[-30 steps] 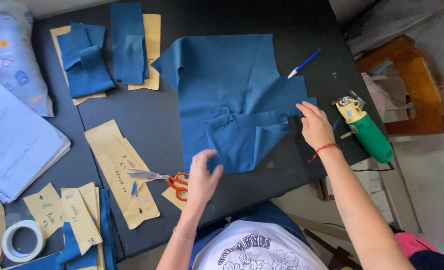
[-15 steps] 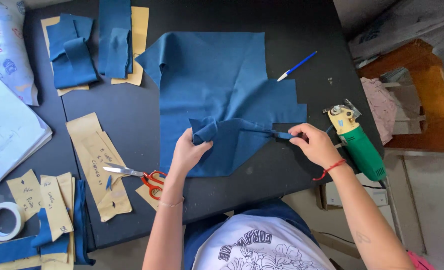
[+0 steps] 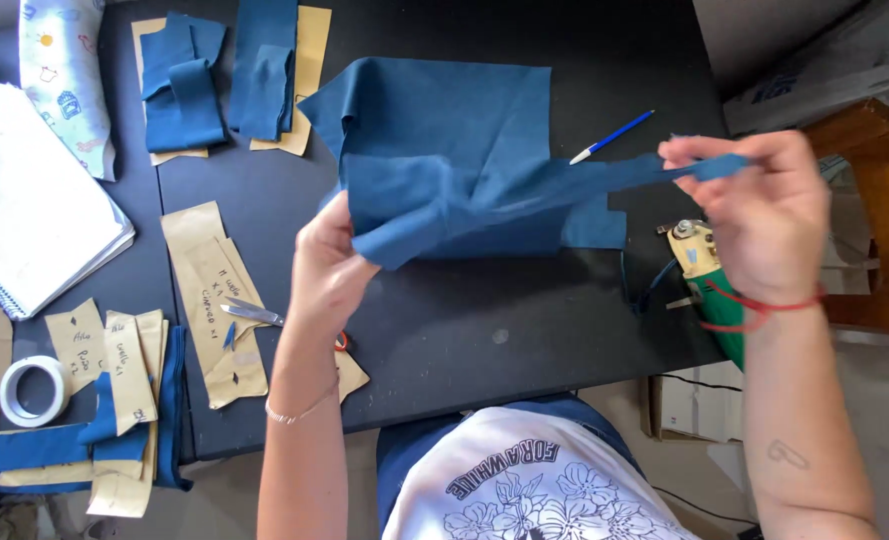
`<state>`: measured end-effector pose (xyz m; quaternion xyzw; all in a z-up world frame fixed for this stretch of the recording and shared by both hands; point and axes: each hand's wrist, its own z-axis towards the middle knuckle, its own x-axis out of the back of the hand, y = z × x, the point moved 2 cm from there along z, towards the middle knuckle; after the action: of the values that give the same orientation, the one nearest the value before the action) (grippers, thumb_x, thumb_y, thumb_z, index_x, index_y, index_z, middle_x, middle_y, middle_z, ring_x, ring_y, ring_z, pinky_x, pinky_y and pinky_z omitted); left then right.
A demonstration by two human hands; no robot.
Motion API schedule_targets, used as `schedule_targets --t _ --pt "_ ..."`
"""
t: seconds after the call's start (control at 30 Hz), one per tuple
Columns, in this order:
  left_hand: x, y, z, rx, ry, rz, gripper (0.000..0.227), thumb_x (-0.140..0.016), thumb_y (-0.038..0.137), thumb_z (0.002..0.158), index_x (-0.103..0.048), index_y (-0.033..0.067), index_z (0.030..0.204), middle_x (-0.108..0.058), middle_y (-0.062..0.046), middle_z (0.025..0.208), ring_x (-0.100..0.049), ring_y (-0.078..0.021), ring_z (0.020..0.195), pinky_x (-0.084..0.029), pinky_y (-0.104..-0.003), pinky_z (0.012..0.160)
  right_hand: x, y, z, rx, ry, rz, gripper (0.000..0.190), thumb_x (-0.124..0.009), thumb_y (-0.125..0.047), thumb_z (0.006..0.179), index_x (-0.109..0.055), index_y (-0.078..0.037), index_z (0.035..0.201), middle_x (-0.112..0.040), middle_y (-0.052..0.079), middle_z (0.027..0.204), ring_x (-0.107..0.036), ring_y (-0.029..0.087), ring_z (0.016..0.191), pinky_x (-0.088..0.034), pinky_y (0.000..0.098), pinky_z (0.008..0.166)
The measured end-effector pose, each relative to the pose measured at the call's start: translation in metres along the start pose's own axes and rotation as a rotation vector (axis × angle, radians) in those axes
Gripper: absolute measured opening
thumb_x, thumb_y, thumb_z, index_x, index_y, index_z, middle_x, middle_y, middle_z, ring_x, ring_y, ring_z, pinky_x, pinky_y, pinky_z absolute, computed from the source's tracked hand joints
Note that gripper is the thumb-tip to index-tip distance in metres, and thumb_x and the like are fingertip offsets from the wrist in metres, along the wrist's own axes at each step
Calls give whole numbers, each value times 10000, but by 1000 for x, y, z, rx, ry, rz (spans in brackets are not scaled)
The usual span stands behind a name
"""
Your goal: The person organizes and cuts blue fabric pieces using a rotary cutter and scissors. They place paper patterns on the fabric, write on them with a pen, and trim the fabric edges to match the pattern shapes.
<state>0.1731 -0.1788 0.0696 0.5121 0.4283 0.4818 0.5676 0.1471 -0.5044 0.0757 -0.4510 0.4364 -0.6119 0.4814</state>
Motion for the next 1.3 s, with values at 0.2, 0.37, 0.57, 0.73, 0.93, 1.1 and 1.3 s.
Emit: schedule_targets --t 0.2,0.37,0.57,0.73,0.93,1.1,1.3 --pt "18 -27 -58 54 -122 3 66 -640 33 734 -578 51 748 -625 -50 831 -607 -153 935 -468 -207 736 1 8 -51 -170 -74 625 190 -579 -121 832 -456 -57 962 -572 217 849 -611 266 749 -549 359 778" --pt "15 -105 -108 111 -348 589 172 -619 62 634 -485 157 685 -461 102 623 -460 -117 662 -265 -257 808 -17 58 -101 -568 -395 -507 104 -577 -50 742 -674 -84 761 -685 -2 830 -613 93 811 -428 205 781" --pt "19 -143 -144 167 -478 908 373 -512 -92 559 -492 161 833 -566 35 653 -497 -194 790 -295 -392 728 -23 106 -126 -913 -916 -837 215 -616 -287 712 -714 -233 896 -700 -104 945 -643 54 863 -462 214 799" --pt "25 -126 -129 150 -467 887 316 -539 -58 613 -547 179 822 -619 72 724 -520 -198 772 -303 -407 724 -38 100 -20 -344 -411 -962 180 -504 -105 807 -647 -64 910 -624 100 1002 -578 242 926 -425 350 837" --pt "14 -130 -137 38 -379 928 349 -531 28 532 -572 229 815 -584 78 697 -515 -213 734 -294 -375 680 -6 205 70 524 -283 -1552 383 -527 -58 741 -650 -153 1092 -608 38 1040 -561 256 828 -449 358 659" --pt "9 -128 -152 113 -344 892 487 -490 -96 457 -553 180 853 -550 53 713 -485 -237 734 -284 -367 696 23 256 77 701 -269 -1828 153 -608 -295 841 -658 -348 976 -592 -90 870 -583 103 812 -386 257 981" --pt "14 -121 -160 122 -347 873 383 -568 -101 596 -600 181 853 -559 57 695 -503 -205 738 -297 -340 695 -4 178 8 466 -273 -1097 156 -448 124 997 -532 121 1127 -514 225 967 -521 344 880 -430 376 847"
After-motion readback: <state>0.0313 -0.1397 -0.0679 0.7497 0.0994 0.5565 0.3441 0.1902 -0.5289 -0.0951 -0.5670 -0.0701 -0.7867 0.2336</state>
